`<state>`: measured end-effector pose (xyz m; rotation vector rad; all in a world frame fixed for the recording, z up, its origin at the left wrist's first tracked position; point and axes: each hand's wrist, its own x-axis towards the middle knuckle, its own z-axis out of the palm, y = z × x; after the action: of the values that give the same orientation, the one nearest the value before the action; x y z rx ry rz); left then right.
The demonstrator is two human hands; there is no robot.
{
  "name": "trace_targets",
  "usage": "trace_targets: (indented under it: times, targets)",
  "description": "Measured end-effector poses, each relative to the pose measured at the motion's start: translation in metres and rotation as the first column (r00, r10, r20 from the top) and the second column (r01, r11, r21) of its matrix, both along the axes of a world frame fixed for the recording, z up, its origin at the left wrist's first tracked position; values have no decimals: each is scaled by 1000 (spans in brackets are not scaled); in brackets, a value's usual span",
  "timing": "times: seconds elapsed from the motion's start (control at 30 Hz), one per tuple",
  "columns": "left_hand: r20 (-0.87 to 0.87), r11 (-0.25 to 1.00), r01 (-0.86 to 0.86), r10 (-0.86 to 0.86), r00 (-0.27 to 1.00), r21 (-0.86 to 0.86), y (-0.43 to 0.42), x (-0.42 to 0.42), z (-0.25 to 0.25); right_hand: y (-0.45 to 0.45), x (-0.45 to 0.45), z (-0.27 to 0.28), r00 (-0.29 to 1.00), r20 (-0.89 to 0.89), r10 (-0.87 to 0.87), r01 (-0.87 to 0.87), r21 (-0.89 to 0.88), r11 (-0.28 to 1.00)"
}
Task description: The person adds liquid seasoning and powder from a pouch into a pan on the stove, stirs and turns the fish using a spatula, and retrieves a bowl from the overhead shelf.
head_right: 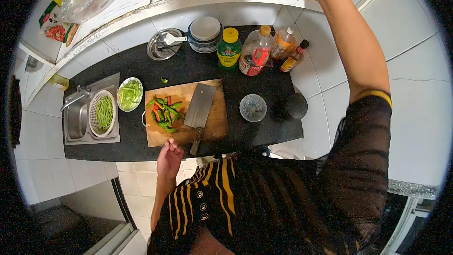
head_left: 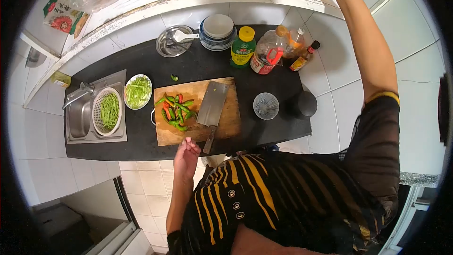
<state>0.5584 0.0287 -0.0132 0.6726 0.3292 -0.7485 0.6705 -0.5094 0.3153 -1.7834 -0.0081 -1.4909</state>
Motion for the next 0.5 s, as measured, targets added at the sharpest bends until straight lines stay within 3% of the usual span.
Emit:
trace_targets:
  times: [0.03,0.1,0.13,0.17,0.2,0.27,0.33,0.4,0.47,0.5]
  targets:
    - [2,1000,13,-13,1000,-15,0,3,-4,53,-38,2,970,96,224,-221,-40,975]
    - [17,998,59,-58,998,-35,-3,11,-4,121,-91,0,977,-210,20,-35,-65,997]
    - [44,993,109,-107,993,-47,-6,15,-4,112,-106,-20,928,-334,166,-254,-240,937]
    - [38,992,122,-121,992,-34,-9,18,-2,166,-116,-43,837,-385,389,-443,-58,895]
    - [34,992,120,-119,992,-31,-12,20,2,197,-117,-54,717,-671,188,-456,-248,855]
    - [119,986,168,-164,979,-23,-15,21,14,205,-90,-95,490,-869,-68,-609,-397,686]
    - [150,982,185,-177,973,-39,-10,18,19,174,-53,-169,541,-777,-322,-527,-611,590]
    - [119,991,131,-126,985,-35,1,11,24,141,-15,-213,375,-765,-523,-424,-644,637]
    - [131,988,122,-109,985,-93,20,3,17,136,11,-212,56,-796,-603,-379,-575,725]
    - [102,995,56,-48,994,-78,30,-2,17,130,22,-222,58,-794,-605,-383,-577,721]
